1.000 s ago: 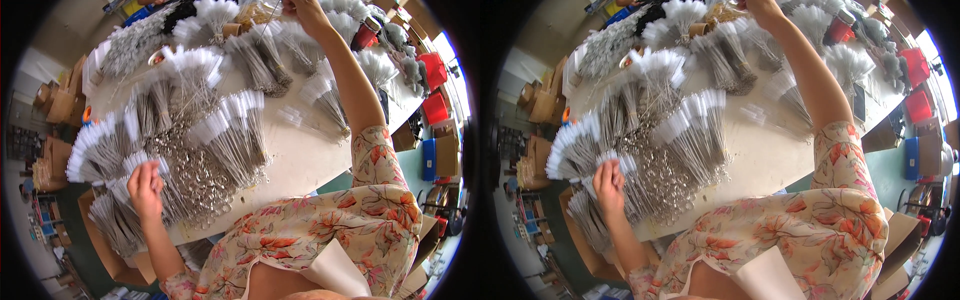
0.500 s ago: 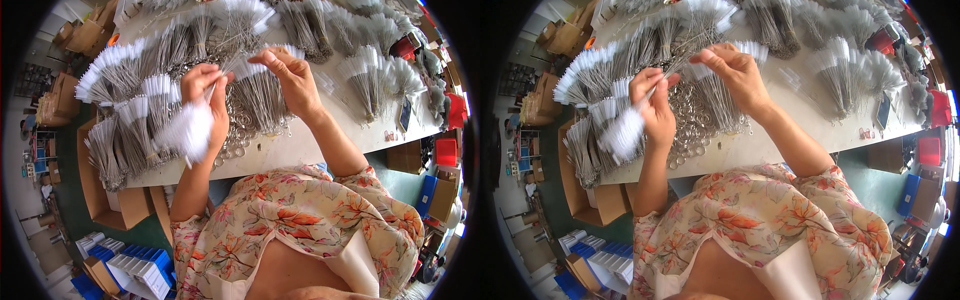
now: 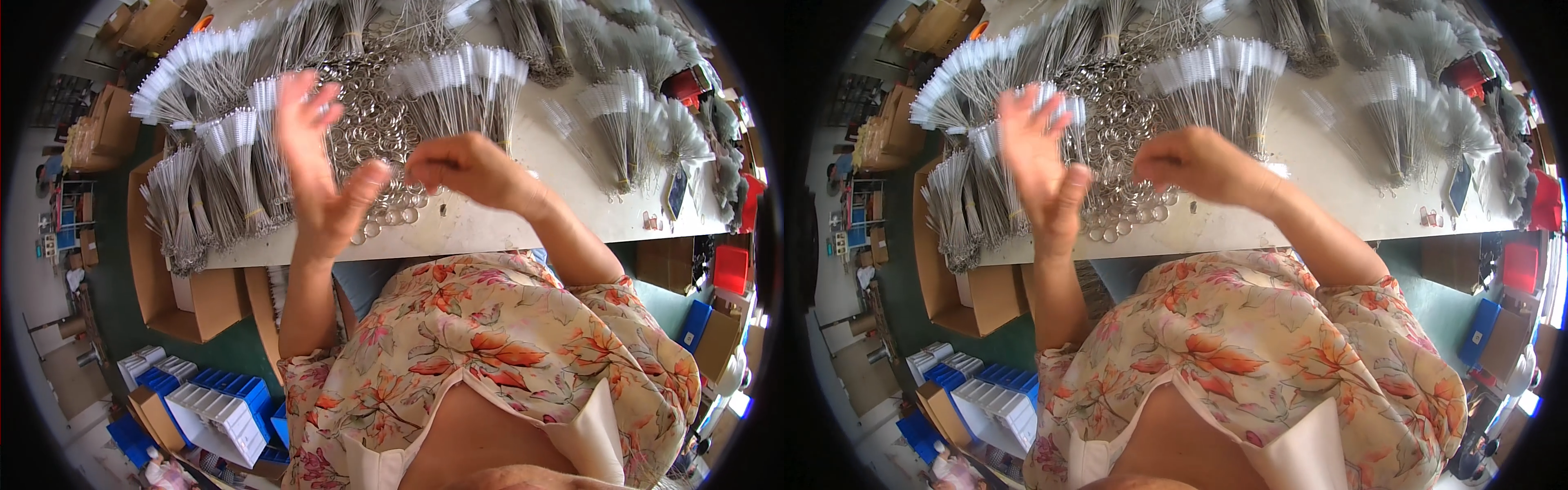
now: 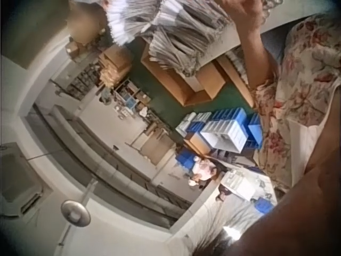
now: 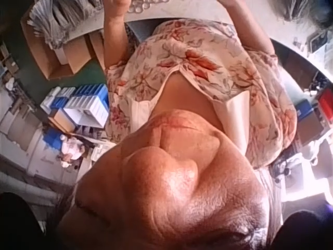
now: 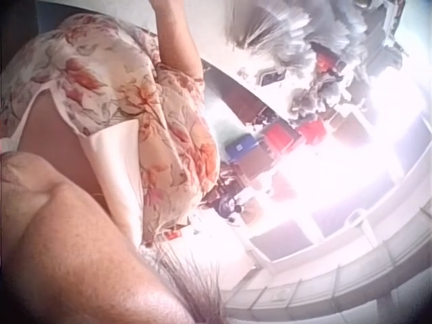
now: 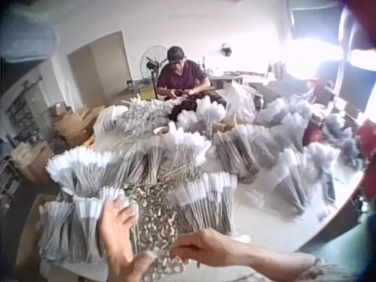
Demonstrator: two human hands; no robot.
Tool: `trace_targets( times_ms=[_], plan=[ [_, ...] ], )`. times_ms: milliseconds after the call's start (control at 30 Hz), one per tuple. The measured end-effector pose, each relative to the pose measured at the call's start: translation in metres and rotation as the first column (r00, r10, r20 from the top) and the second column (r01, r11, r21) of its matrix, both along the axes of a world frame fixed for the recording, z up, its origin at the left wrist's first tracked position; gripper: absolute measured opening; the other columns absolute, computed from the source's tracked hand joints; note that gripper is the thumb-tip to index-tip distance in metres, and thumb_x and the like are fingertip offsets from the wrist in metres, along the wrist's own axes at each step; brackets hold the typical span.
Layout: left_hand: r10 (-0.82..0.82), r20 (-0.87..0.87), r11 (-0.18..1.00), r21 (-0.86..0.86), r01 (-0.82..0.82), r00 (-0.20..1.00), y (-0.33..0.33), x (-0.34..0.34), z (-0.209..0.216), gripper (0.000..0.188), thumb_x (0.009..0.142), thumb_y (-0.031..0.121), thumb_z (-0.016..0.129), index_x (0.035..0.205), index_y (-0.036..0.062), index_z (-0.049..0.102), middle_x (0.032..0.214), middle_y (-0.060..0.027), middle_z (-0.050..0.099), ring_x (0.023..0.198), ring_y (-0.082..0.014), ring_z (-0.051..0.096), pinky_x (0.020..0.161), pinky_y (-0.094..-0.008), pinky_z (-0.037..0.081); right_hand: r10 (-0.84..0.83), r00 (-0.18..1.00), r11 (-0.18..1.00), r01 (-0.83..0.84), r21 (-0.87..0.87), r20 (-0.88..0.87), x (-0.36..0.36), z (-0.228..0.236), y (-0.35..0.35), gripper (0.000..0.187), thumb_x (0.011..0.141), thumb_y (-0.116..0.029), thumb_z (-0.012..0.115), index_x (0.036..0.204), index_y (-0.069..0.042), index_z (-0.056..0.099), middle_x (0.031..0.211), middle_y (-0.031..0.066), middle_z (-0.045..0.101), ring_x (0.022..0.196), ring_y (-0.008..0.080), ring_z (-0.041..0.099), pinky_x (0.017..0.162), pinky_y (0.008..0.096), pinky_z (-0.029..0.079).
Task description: Assembling small industrial brushes by attaching metal rings to white brush heads.
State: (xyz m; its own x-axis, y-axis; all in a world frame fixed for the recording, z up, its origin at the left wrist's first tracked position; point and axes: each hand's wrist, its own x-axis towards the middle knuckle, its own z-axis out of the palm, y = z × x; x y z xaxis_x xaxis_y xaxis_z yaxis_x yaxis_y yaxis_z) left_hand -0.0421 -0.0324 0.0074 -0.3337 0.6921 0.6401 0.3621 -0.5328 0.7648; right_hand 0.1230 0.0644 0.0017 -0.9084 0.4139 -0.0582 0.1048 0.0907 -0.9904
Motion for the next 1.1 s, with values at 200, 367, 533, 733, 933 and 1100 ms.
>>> trace_targets(
  times_ms=[200,367,533,733,933,1100],
  plan=[
    [-0.430,0.514,0.758,-0.241,0.606,0.742,-0.020,0.026,-0.029,0.072,0.073,0.035,0.072,0.127,0.0021,0.037,0.125,-0.0145,0.041,0.111,-0.0225,0.045,0.093,-0.0361,0.038,0.077,0.997,0.956,-0.075,0.284,0.006,0.009,-0.005,-0.014,0.011,0.080,-0.008,0.058,0.087,-0.001,0.061,0.070,0.0084,0.061,0.064,0.0177,0.059,0.058,0.0304,0.047],
    [-0.232,-0.296,0.966,-0.186,0.182,0.927,-0.026,0.024,-0.024,0.024,0.072,0.016,0.072,0.085,0.0023,0.057,0.084,-0.0075,0.057,0.077,-0.0187,0.058,0.063,-0.0298,0.047,0.265,0.950,0.949,-0.227,-0.217,0.164,0.020,0.014,-0.006,0.016,0.086,-0.015,0.057,0.085,0.001,0.060,0.067,0.0029,0.058,0.061,0.0089,0.054,0.053,0.0252,0.043],
    [-0.145,-0.431,0.986,0.016,0.168,0.890,-0.007,0.042,-0.034,0.023,0.070,0.011,0.074,0.085,0.0059,0.057,0.079,-0.0064,0.061,0.063,-0.0192,0.059,0.058,-0.0305,0.047,0.215,0.961,0.939,-0.154,-0.309,0.174,0.044,-0.004,0.003,0.015,0.086,-0.013,0.055,0.084,0.000,0.061,0.069,0.0034,0.059,0.059,0.0096,0.054,0.054,0.0251,0.043],
    [0.078,-0.550,0.930,-0.260,-0.259,0.832,0.084,-0.043,-0.067,0.014,0.079,0.005,0.061,0.092,0.0071,0.062,0.086,-0.0080,0.063,0.078,-0.0236,0.061,0.067,-0.0312,0.049,-0.341,0.754,0.462,-0.386,0.799,0.561,0.099,-0.032,0.011,0.012,0.082,-0.012,0.056,0.074,-0.003,0.060,0.071,0.0080,0.062,0.066,0.0227,0.061,0.057,0.0360,0.046],
    [-0.049,-0.769,0.957,-0.218,-0.189,0.638,0.126,-0.069,-0.083,0.015,0.068,0.010,0.071,0.081,0.0075,0.065,0.085,-0.0063,0.059,0.082,-0.0233,0.056,0.072,-0.0332,0.046,-0.237,0.868,0.682,-0.171,0.711,0.436,0.100,-0.050,0.001,0.009,0.082,-0.009,0.056,0.080,-0.002,0.060,0.071,0.0087,0.061,0.063,0.0225,0.061,0.058,0.0359,0.047],
    [0.086,-0.396,0.914,-0.334,-0.231,0.914,0.092,-0.042,-0.061,0.013,0.074,0.013,0.070,0.080,0.0039,0.063,0.078,-0.0031,0.057,0.069,-0.0134,0.054,0.066,-0.0256,0.044,-0.309,0.946,0.903,0.259,0.344,0.098,0.076,-0.020,0.010,0.009,0.084,-0.003,0.054,0.088,0.003,0.060,0.067,0.0091,0.057,0.059,0.0150,0.055,0.058,0.0244,0.045]
  ],
)
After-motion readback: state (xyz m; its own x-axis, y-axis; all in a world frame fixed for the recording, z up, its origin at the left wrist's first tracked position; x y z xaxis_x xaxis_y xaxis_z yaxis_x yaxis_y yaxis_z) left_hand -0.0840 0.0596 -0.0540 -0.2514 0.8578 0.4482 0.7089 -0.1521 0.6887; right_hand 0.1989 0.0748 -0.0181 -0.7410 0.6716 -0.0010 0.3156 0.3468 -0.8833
